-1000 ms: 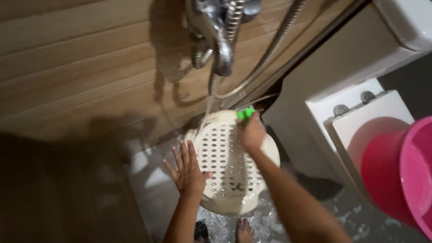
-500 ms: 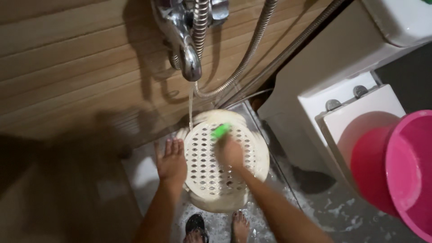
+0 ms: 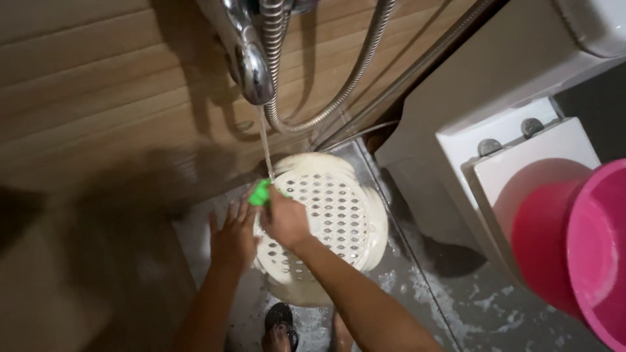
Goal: The person scrubs a green brush and a white plastic stool with a handheld shower sprayer in a bathroom. They rinse a pink basin and the floor, then spray the walls and toilet area to remove soap residue.
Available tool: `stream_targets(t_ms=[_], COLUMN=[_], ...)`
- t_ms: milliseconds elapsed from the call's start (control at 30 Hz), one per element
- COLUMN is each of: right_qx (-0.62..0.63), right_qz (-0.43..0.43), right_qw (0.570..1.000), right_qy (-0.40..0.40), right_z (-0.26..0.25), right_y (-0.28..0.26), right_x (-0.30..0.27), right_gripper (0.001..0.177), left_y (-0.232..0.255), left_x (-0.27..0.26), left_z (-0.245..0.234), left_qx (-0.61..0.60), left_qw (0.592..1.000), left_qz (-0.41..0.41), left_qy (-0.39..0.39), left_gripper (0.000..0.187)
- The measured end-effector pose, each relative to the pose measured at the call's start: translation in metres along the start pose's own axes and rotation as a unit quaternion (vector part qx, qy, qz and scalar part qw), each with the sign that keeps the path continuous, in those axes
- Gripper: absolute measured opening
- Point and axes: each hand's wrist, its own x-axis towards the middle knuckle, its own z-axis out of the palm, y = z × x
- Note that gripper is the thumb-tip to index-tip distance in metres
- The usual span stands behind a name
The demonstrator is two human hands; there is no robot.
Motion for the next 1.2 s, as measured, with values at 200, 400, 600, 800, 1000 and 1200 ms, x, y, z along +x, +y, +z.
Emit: stream_targets(t_ms=[200,400,600,800,1000,1200], right_qx=[0.052,0.008,0.007,0.234,0.490,0.523], right_qz=[0.196,0.059,0.224,0.101,0.101,0.176], right_qw=[0.978,0.997,0.970,0.964,0.857,0.811], right_qy=[0.044,-0.046,-0.091,-0.070,-0.119,-0.195], right_z=[-0.064,-0.040,-0.068,-0.067,-0.129,-0.177], right_y=[0.049,-0.006,0.093,0.041,-0.100,-0.117], right_x=[0.050,-0.006,-0.041,-0.008,0.060,0.065], right_gripper=[0.027,0.060,0.029,0.044,0.018,0.008], left_y=[0.016,0.018,0.018,0.073,0.090,0.088], left_x=[0.004,0.001,-0.022,-0.050,-0.052,-0.047], left_z=[-0.007,-0.001,-0.061,-0.266,-0.381,-0.386], left_qx=[-0.024,0.034,-0.238,-0.376,-0.180,-0.140], left_qw=[0.999,0.998,0.922,0.749,0.814,0.802], left_qz=[-0.029,-0.054,0.014,0.101,0.086,0.077], left_qy=[0.014,0.005,0.307,0.536,0.545,0.576], left_gripper=[0.107,0.108,0.076,0.048,0.047,0.038])
